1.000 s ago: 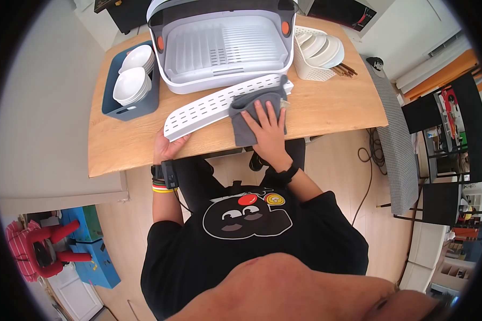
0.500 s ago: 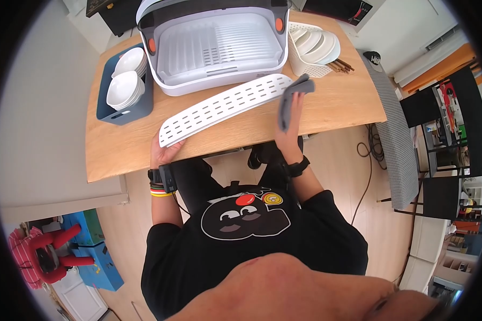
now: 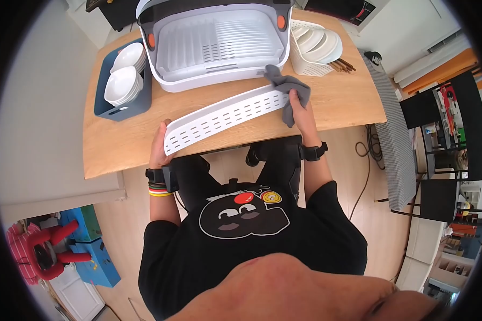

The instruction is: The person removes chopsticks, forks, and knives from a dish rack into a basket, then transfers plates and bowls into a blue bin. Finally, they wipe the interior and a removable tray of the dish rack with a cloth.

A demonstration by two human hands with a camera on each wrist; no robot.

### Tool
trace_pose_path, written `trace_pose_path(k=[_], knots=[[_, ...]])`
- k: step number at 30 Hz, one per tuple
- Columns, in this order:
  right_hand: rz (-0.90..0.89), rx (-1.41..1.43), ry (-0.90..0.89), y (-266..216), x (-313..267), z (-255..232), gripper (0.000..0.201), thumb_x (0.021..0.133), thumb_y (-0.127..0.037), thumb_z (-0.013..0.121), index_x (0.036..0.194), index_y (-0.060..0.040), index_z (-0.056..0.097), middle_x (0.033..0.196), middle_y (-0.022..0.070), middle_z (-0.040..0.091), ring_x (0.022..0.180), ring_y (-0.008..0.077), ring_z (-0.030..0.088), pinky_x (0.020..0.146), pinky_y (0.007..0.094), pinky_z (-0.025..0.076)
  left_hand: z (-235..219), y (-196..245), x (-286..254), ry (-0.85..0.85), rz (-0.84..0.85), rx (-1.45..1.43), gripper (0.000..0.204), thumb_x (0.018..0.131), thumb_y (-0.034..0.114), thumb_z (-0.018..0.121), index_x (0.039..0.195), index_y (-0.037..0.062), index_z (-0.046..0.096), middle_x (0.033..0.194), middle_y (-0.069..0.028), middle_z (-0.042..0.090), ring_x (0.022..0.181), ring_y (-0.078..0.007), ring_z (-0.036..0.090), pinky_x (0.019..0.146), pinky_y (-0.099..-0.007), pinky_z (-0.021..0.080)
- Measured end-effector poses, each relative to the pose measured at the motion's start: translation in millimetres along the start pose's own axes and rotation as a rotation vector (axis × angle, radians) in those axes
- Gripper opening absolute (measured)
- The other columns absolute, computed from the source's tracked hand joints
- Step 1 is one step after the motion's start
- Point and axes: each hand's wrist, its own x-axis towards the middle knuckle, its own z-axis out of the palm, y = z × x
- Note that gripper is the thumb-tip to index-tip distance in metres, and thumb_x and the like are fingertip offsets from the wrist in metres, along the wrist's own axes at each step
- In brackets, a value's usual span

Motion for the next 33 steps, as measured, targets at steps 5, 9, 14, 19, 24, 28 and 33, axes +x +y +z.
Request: trace_pose_path(k=[5,9,14,19,24,28,33], knots=[[-0.527,-0.635,-0.122,-5,3,23,0.036,0.075,-0.013,0.063,0.109,-0.0030,0.056,0.111,0.0126,0.056,0.105,0.0331,0.050,0.092,0.0405,0.038,6,4,-6,0.021,0.039,0.216,0.035,0.097,0.043,0.042,0.088,0.0094,0.048,0.074,0.0035,0.044,0.069,-0.0040,0.044,0.061,-0.0203,0.039],[-0.645,-0.768,-0.216,-23,-2,44,0.045,0.064,-0.013,0.066,0.108,-0.0087,0.057,0.106,0.0079,0.056,0.104,0.0300,0.048,0.096,0.0440,0.031,11,4,-7,0.078,0.045,0.271,0.036,0.097,0.043,0.041,0.088,0.0088,0.048,0.074,0.0033,0.044,0.069,-0.0040,0.044,0.060,-0.0204,0.038],[-0.721,-0.812,-0.289,-36,-22,85,0.052,0.057,-0.013,0.070,0.107,-0.0109,0.057,0.104,0.0069,0.054,0.102,0.0279,0.049,0.097,0.0436,0.029,4,1,-5,0.034,0.054,0.270,0.036,0.097,0.043,0.041,0.086,0.0092,0.047,0.073,0.0031,0.044,0.068,-0.0041,0.044,0.060,-0.0204,0.038],[-0.752,-0.752,-0.399,-48,-42,114,0.057,0.057,-0.009,0.067,0.112,-0.0081,0.054,0.110,0.0095,0.053,0.104,0.0279,0.048,0.097,0.0409,0.029,0,1,-5,0.015,0.042,0.305,0.038,0.098,0.045,0.035,0.082,0.0114,0.044,0.073,0.0002,0.048,0.067,-0.0076,0.050,0.060,-0.0229,0.043],[-0.800,-0.726,-0.433,-54,-53,133,0.054,0.059,-0.008,0.065,0.112,-0.0071,0.054,0.105,0.0106,0.053,0.103,0.0276,0.050,0.092,0.0397,0.032,22,5,-8,0.011,0.056,0.292,0.038,0.096,0.045,0.042,0.079,0.0110,0.044,0.069,0.0024,0.046,0.062,-0.0042,0.044,0.055,-0.0202,0.039],[-0.807,-0.744,-0.497,-58,-60,147,0.053,0.059,-0.010,0.066,0.111,-0.0073,0.054,0.099,0.0115,0.054,0.096,0.0292,0.051,0.087,0.0395,0.034,15,2,-7,-0.019,0.097,0.316,0.036,0.095,0.041,0.046,0.076,0.0103,0.045,0.069,0.0034,0.047,0.062,-0.0032,0.044,0.054,-0.0197,0.038],[-0.783,-0.733,-0.601,-58,-67,153,0.047,0.061,-0.013,0.068,0.106,-0.0086,0.055,0.088,0.0086,0.054,0.091,0.0280,0.051,0.082,0.0376,0.036,0,-6,-8,-0.111,0.064,0.334,0.031,0.093,0.028,0.055,0.070,0.0094,0.047,0.068,0.0065,0.049,0.060,-0.0014,0.041,0.053,-0.0188,0.035]])
